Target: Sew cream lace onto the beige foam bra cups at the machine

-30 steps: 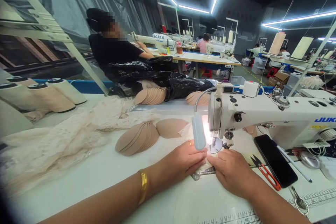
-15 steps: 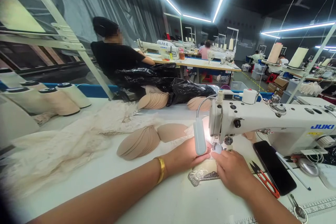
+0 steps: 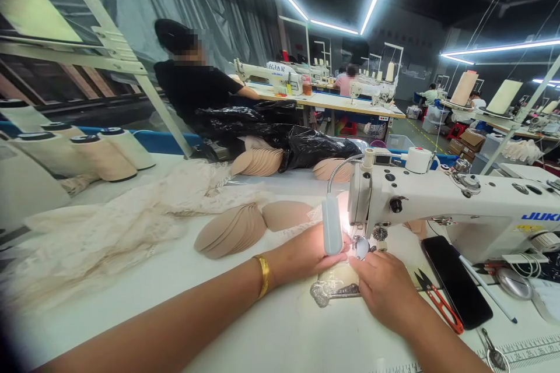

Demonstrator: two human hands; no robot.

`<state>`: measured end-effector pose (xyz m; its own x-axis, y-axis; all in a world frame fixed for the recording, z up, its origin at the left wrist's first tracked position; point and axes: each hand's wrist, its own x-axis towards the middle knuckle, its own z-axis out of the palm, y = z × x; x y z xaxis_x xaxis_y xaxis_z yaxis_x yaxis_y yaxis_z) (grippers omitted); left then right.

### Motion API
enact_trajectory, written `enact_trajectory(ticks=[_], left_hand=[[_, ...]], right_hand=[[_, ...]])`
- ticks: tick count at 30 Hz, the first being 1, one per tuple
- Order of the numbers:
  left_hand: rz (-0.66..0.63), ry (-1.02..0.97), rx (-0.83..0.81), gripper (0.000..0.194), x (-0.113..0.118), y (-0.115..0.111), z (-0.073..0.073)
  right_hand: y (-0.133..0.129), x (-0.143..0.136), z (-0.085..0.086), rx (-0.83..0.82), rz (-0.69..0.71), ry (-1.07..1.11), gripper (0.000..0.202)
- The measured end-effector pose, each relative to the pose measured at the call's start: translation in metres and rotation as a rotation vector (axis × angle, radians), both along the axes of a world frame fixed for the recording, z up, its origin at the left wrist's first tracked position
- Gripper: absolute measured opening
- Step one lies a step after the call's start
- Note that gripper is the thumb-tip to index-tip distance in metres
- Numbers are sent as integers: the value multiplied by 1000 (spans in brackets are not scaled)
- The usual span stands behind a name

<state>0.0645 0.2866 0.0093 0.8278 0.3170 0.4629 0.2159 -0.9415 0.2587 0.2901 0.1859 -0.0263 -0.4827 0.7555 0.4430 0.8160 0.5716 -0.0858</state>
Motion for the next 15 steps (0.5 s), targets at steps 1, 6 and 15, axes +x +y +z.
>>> enact_trajectory(ticks=[1,6,15], left_hand=[[6,9,5,13,0,1,0],[55,33,33,19,1,8,-1],[149,125,86,12,0,9,-5]], right_hand=[[0,0,0,-5,-5,1,40],[2,-2,0,-29,-30,19,44],[5,1,-7,-92,-25,122,40]])
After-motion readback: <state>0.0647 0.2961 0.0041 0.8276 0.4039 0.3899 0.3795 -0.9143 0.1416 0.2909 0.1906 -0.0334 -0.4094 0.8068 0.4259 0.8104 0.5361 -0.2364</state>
